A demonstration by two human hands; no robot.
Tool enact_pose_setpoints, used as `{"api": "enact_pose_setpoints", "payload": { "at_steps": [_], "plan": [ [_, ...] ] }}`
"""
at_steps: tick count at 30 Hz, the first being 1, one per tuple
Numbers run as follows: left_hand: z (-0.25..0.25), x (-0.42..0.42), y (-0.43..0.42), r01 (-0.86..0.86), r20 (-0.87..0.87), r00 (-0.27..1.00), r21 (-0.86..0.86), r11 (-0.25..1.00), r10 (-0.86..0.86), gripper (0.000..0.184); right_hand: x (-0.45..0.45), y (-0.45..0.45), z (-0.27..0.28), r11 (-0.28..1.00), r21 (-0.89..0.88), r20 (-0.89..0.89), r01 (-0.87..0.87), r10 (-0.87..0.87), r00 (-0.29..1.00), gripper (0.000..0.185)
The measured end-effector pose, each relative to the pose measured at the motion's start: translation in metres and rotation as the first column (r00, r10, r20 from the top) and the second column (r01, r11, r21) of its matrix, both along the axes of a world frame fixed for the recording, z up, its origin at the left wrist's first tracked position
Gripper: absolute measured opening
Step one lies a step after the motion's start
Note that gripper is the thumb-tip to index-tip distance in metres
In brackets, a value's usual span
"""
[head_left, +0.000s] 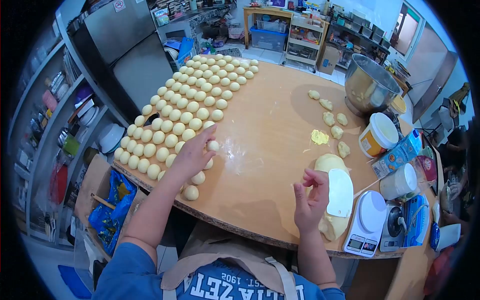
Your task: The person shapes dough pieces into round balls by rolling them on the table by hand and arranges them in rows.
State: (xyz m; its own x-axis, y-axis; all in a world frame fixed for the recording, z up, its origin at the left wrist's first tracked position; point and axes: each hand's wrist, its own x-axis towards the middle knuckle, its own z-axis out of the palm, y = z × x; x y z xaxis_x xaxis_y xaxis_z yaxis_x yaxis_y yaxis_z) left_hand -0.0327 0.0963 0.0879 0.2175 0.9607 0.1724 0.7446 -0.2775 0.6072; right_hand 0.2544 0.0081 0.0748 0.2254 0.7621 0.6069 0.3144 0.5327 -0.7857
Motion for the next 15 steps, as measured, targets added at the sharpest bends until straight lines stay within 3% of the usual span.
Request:
{"api": "enact_pose_setpoints", "payload": {
  "at_steps": [4,7,10,13,15],
  "plan": [
    [-0.001,0.002,0.012,-0.010,-0.209,0.977,-0.171,0.985,-0.027,0.072,-0.001,-0.001,-0.001,0.998,0.063,0.091,0.012,-0.017,0.996,0.030],
    [-0.007,-0.001,0.012,0.113,-0.339,0.938,0.078,0.991,-0.080,0.071,0.000,-0.002,-0.001,0.997,0.072,0.093,0.013,-0.020,0.996,0.030],
    [-0.015,-0.011,0.017,0.085,-0.500,0.866,0.149,0.985,0.001,0.070,0.001,-0.002,-0.002,0.997,0.082,0.068,0.010,-0.016,0.998,0.031],
    [-0.001,-0.002,0.015,0.059,-0.596,0.802,0.008,0.998,-0.043,0.070,-0.001,-0.002,-0.004,0.994,0.105,0.051,-0.011,0.005,0.999,0.031],
    [0.003,0.009,0.019,0.083,-0.563,0.827,0.146,0.986,0.014,0.072,-0.002,-0.002,-0.003,0.992,0.125,0.084,-0.015,0.005,0.996,0.031]
  ]
}}
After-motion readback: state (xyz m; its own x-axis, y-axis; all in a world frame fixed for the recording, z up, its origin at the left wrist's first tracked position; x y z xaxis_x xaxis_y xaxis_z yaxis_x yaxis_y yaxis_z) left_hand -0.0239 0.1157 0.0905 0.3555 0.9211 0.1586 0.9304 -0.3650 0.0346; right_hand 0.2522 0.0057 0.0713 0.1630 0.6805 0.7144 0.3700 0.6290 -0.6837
